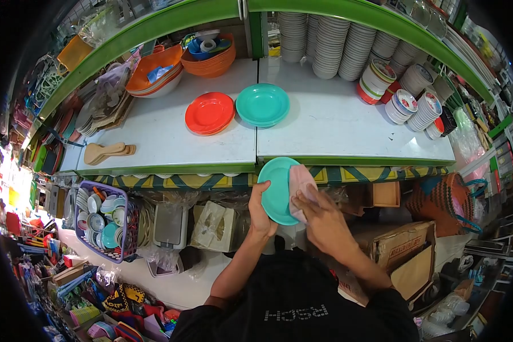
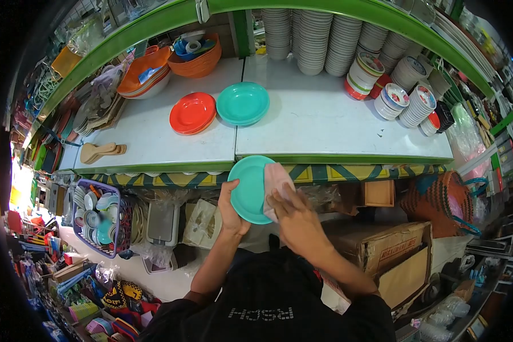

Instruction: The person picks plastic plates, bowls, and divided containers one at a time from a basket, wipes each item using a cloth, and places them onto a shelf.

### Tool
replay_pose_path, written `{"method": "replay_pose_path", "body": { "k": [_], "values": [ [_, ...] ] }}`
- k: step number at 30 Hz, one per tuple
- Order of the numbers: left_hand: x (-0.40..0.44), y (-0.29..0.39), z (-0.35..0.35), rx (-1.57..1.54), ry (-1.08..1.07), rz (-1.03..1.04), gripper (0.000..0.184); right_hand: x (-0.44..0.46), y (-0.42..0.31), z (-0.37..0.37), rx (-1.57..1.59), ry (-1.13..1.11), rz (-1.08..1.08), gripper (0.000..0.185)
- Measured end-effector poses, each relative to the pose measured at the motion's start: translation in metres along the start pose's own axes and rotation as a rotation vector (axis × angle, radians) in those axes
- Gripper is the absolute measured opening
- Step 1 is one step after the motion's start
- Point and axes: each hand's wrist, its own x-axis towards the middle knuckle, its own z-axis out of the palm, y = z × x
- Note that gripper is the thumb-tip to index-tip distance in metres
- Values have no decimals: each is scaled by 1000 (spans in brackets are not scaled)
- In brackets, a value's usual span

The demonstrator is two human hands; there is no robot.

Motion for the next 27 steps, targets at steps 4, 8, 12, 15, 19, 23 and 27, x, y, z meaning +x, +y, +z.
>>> {"method": "replay_pose_path", "body": {
  "k": [4, 8, 12, 15, 19, 23, 27],
  "values": [
    [3, -7, -3, -51, -41, 96, 50, -1, -25, -4, 110, 68, 42, 50],
    [10, -22, -20, -42, -20, 154, 57, 4, -35, -2, 339, 108, 75, 38],
    [18, -37, -36, -15, 49, 271, 65, 1, -28, 8, 1249, -37, 609, 30],
    [18, -41, -48, 48, 39, 413, 68, 2, -15, 13, 1597, 501, 625, 32],
    [11, -43, -61, 128, 11, 536, 73, 2, 8, 4, 1591, 854, 694, 32],
    [4, -50, -60, 144, -35, 465, 74, 19, -14, 0, 1106, 666, 478, 27],
    [-1, -62, -40, 161, -130, 381, 70, 36, -42, 34, 869, 391, 254, 44]
  ]
}}
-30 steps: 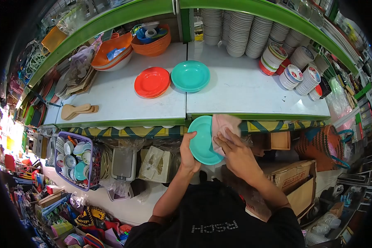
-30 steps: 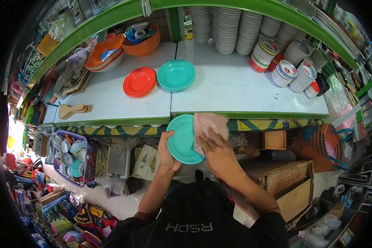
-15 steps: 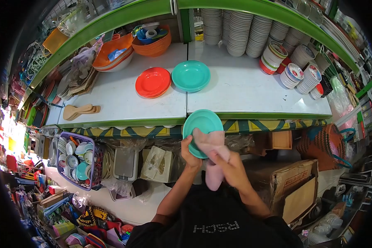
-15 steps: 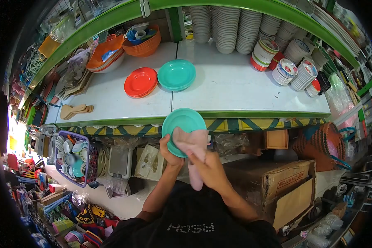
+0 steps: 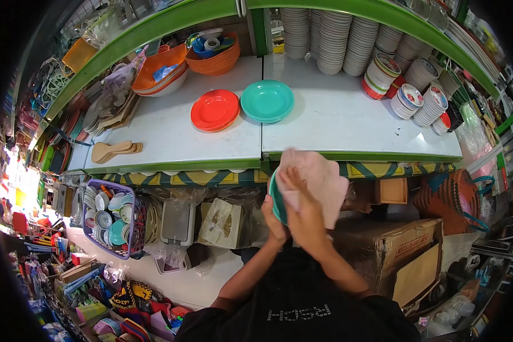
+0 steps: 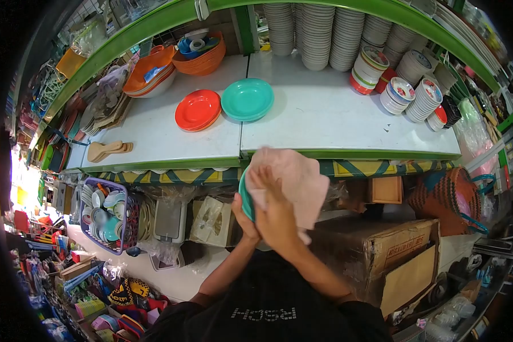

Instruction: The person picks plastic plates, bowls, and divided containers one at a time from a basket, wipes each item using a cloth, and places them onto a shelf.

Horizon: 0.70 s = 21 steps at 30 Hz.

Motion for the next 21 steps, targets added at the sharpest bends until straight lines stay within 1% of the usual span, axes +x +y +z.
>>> {"method": "replay_pose_path", "body": {
  "k": [3, 4, 5, 6, 9, 10, 13, 14, 16, 18, 21],
  "values": [
    [5, -14, -12, -212, 95, -88, 71, -3, 0, 15, -74, -88, -56, 53],
    [10, -13, -18, -212, 116, -107, 68, -2, 0, 14, -84, -137, -83, 55],
    [7, -14, -21, -182, 190, -109, 65, -3, 0, 14, -93, -188, -108, 57],
    [3, -2, -10, -154, 265, -111, 63, -4, 0, 14, -86, -202, -136, 58],
    [5, 8, -10, -243, 370, -161, 60, 0, -9, 9, -143, -324, -211, 62],
    [1, 8, -18, -267, 325, -204, 64, 1, -12, 6, -186, -367, -225, 63],
    [6, 21, -22, -496, 92, -276, 67, 1, -17, -6, -289, -496, -264, 67],
    [9, 26, -29, -706, -92, -281, 66, 0, -15, -11, -307, -537, -273, 67],
    [15, 38, -23, -712, -155, -311, 64, -2, -15, -20, -310, -607, -284, 68],
    [15, 49, -12, -309, 91, -361, 63, -2, -19, -31, -280, -662, -287, 67],
    [15, 48, -14, -338, 20, -361, 58, -2, -21, -49, -390, -740, -340, 63]
  ]
}}
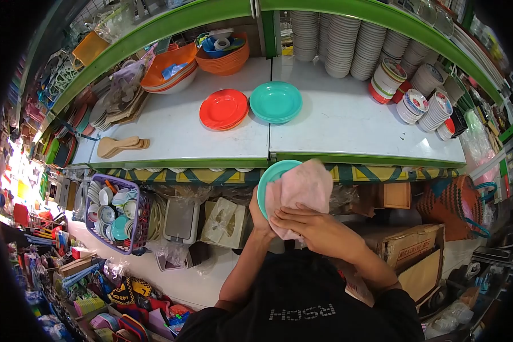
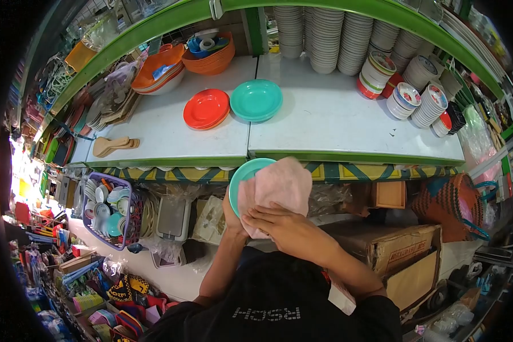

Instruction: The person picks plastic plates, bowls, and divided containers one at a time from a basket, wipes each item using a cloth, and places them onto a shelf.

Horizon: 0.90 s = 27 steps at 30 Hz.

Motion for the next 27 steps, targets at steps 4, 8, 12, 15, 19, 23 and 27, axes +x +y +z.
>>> {"method": "replay_pose_path", "body": {
  "k": [4, 8, 12, 15, 19, 23, 27],
  "values": [
    [8, -5, -10, 226, 116, 98, 56, -16, 0, -21, 27, -67, 88, 54],
    [8, -1, 3, 232, 172, 124, 54, -37, 16, -44, 251, 77, 302, 37],
    [0, 3, 2, 240, 204, 69, 55, -61, 29, -39, 531, 740, 636, 29],
    [-4, -8, -1, 210, 200, 31, 55, -50, 26, -32, 532, 1060, 570, 29],
    [-5, -23, 3, 188, 145, -50, 55, -27, 11, -25, 44, 611, 273, 49],
    [-7, -26, 23, 143, 218, -110, 53, -8, 29, 16, -301, 217, 144, 66],
    [2, -22, 9, 112, 121, -141, 58, -3, 42, 16, -345, 132, 122, 67]
  ]
}}
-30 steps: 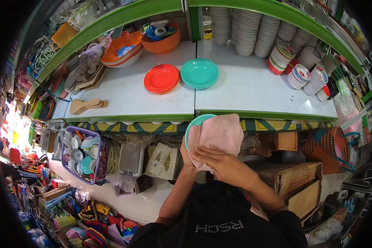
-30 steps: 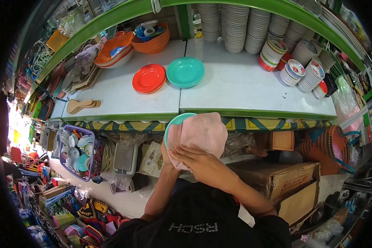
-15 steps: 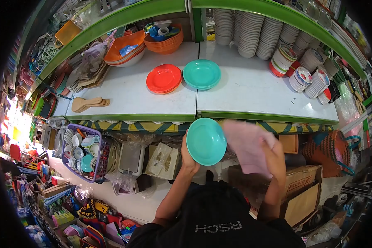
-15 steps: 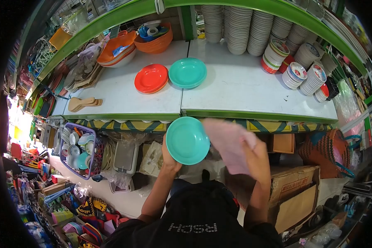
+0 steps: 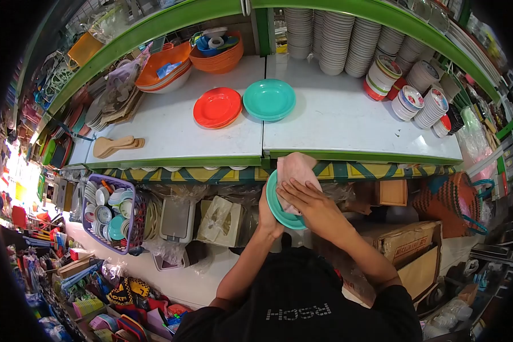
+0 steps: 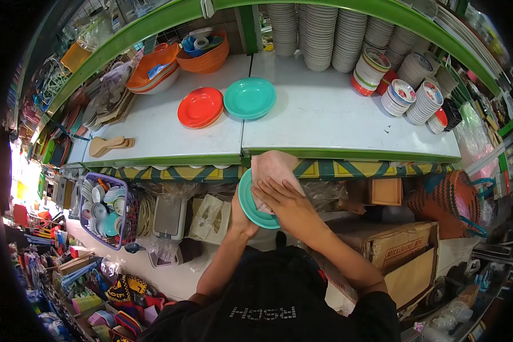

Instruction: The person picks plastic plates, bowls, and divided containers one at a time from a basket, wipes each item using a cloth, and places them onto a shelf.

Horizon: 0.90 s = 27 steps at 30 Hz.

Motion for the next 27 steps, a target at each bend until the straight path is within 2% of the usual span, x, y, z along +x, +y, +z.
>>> {"method": "replay_pose_path", "body": {
  "k": [3, 9, 12, 15, 16, 19, 22, 25, 26, 27],
  "values": [
    [2, 0, 5, -18, 64, 15, 59, 2, -14, -1, -13, 36, 79, 64],
    [-1, -3, 7, -61, 32, 35, 57, -8, -32, 0, -41, 66, 254, 57],
    [-1, -12, 2, -39, 37, 45, 59, -14, -36, -5, -46, 54, 255, 51],
    [7, -10, -8, -35, -68, 131, 55, -17, -47, -21, 131, -99, 320, 47],
    [7, -8, -7, -4, -62, 156, 54, -22, -48, -12, 52, 71, 205, 42],
    [14, -17, -10, 127, -13, 235, 53, -17, -50, -20, 187, -21, 246, 39],
    [7, -12, 3, 180, -106, 299, 54, -6, -48, -32, 288, -226, 374, 35],
    [14, -15, 0, 167, -133, 394, 55, 0, -38, -41, 645, -117, 450, 38],
    [16, -16, -2, 233, -131, 425, 56, -3, -31, -32, 794, -23, 438, 31],
    [18, -15, -5, 299, -128, 456, 57, -6, -23, -17, 981, 51, 489, 32]
  ]
}}
